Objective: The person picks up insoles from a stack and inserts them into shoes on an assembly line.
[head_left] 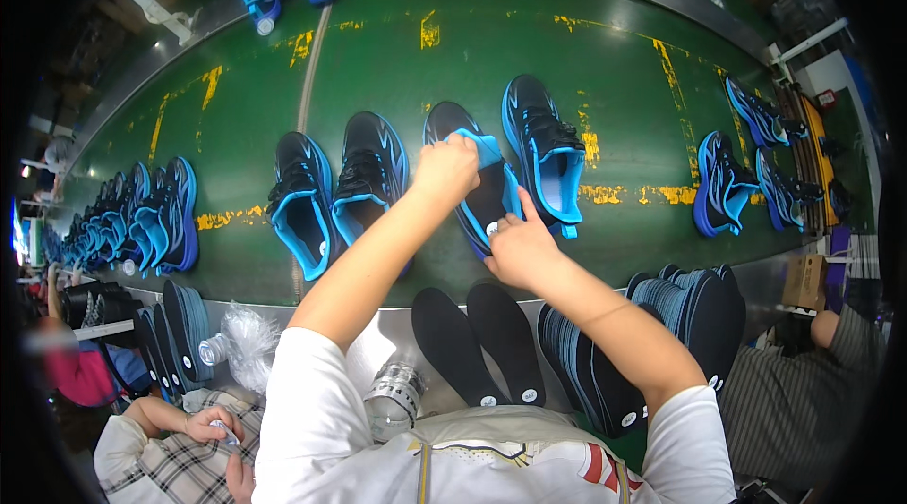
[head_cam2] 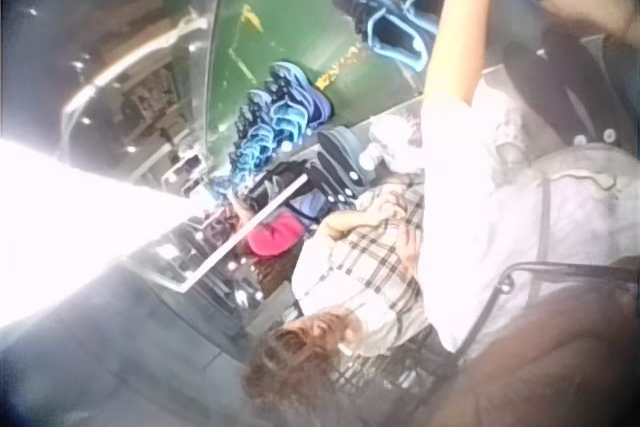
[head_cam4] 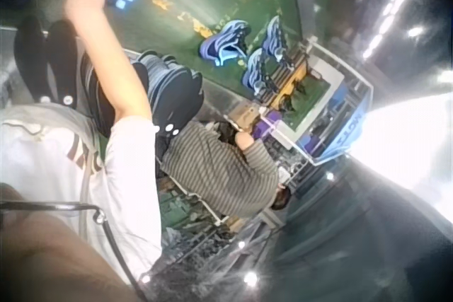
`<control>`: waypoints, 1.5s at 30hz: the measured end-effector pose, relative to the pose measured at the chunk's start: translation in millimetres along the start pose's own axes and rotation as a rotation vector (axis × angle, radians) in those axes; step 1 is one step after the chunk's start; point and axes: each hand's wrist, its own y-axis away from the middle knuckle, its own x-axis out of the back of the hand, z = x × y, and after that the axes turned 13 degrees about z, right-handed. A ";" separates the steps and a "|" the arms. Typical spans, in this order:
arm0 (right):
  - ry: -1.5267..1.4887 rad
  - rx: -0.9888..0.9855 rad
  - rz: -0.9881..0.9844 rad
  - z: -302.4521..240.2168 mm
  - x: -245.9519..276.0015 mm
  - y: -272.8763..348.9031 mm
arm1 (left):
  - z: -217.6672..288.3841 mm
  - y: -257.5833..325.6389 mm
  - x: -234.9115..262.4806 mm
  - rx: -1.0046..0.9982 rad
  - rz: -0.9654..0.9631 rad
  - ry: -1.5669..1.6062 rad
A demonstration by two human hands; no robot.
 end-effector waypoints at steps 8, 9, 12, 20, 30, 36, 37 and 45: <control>-0.108 -0.198 -0.504 -7.2 17.8 -34.7 | 18.1 4.0 -11.7 -0.092 -0.009 -0.239; -0.201 -0.248 -0.352 -3.0 11.1 -28.4 | 12.8 5.1 -10.8 -0.108 0.030 -0.147; -0.531 -0.318 0.303 -3.7 -22.1 5.0 | -4.5 2.7 5.6 0.080 0.024 0.268; -0.337 -0.198 0.565 -69.3 -82.3 156.4 | -23.2 9.7 54.9 0.815 0.003 1.359; -0.266 -0.544 0.248 -84.3 -112.9 189.7 | 13.1 -19.9 70.5 0.692 0.000 1.088; -0.540 -0.630 0.541 -80.2 -117.3 201.8 | 91.2 -48.2 46.2 0.046 0.003 0.267; -0.577 -0.622 0.623 -81.2 -111.4 201.8 | 94.5 -51.0 36.6 -0.054 0.022 0.200; -0.907 -0.405 0.914 -52.8 -22.4 211.4 | 80.5 -70.8 -4.7 -0.027 0.029 0.259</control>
